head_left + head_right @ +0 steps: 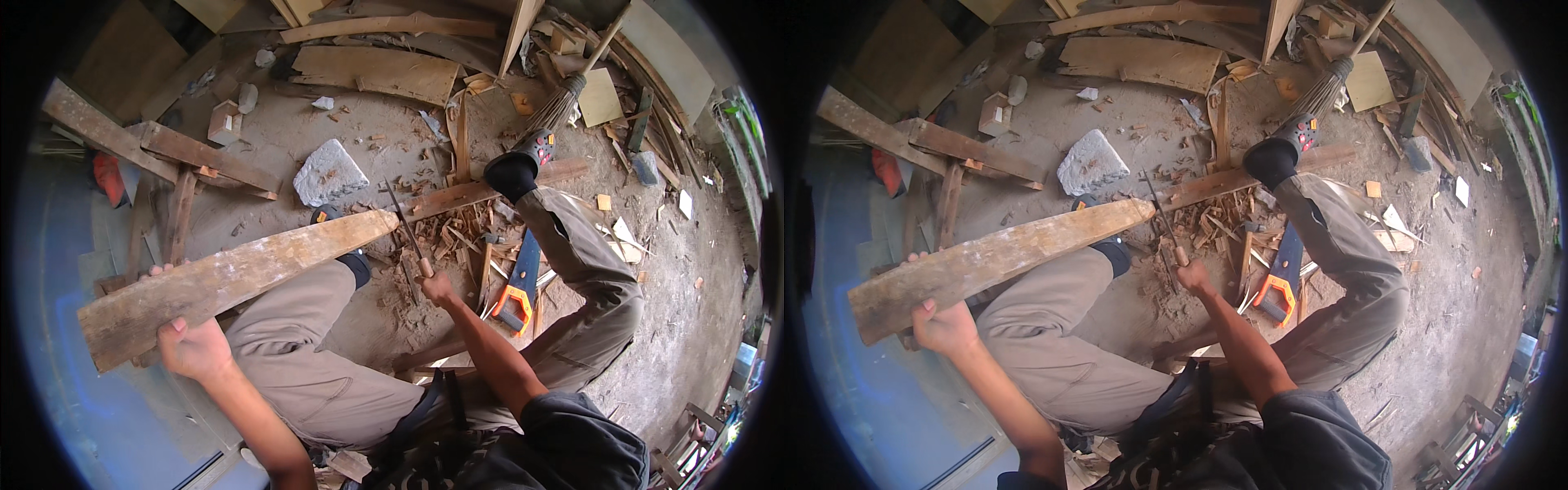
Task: The person sits and repeatedly draws a long metal file across the edge of a wooden plank to sharpen or smooth the tool. The person holds the plank with the left hand and moves the file with the right hand in a consistent back-and-forth motion.
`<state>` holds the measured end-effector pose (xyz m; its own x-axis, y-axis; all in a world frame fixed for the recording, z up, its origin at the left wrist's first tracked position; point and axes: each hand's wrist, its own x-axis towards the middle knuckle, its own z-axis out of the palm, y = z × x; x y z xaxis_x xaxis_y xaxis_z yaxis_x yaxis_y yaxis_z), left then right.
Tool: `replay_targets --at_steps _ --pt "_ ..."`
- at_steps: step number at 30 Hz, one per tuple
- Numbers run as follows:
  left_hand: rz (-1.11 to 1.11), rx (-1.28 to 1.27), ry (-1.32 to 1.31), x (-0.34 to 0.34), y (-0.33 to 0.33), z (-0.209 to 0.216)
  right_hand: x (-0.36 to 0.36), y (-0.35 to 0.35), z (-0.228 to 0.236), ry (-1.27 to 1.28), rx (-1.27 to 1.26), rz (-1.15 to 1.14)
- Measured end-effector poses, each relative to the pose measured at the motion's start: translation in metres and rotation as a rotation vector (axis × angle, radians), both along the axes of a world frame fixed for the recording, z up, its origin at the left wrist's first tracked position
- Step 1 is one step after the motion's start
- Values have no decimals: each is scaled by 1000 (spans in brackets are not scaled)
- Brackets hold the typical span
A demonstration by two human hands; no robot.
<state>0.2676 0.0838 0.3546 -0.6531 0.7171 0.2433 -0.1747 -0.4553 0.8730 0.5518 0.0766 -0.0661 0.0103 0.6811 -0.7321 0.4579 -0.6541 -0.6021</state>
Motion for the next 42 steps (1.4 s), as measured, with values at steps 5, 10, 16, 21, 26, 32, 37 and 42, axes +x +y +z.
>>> replay_targets --at_steps 5,10,16,21,26,32,37,42 --pt "67 -27 14 -4 -5 3 -8 55 95 195 282 -88" --pt "86 -42 22 0 -3 4 -2 104 215 667 832 -293" --pt "40 -4 -67 -5 1 4 -8 17 38 273 475 -232" --pt "-21 -11 -126 -7 -4 -9 -3 -15 -16 -9 -35 -27" --pt "1 62 -127 4 -3 -3 -7 5 5 -93 111 -18" --pt "-51 99 -183 -15 -10 0 -3 19 17 37 114 -109" --pt "-90 63 -113 -7 -3 -2 3 29 18 -27 168 -4" --pt "1 29 -69 2 -3 -1 -8 61 81 188 319 -170"
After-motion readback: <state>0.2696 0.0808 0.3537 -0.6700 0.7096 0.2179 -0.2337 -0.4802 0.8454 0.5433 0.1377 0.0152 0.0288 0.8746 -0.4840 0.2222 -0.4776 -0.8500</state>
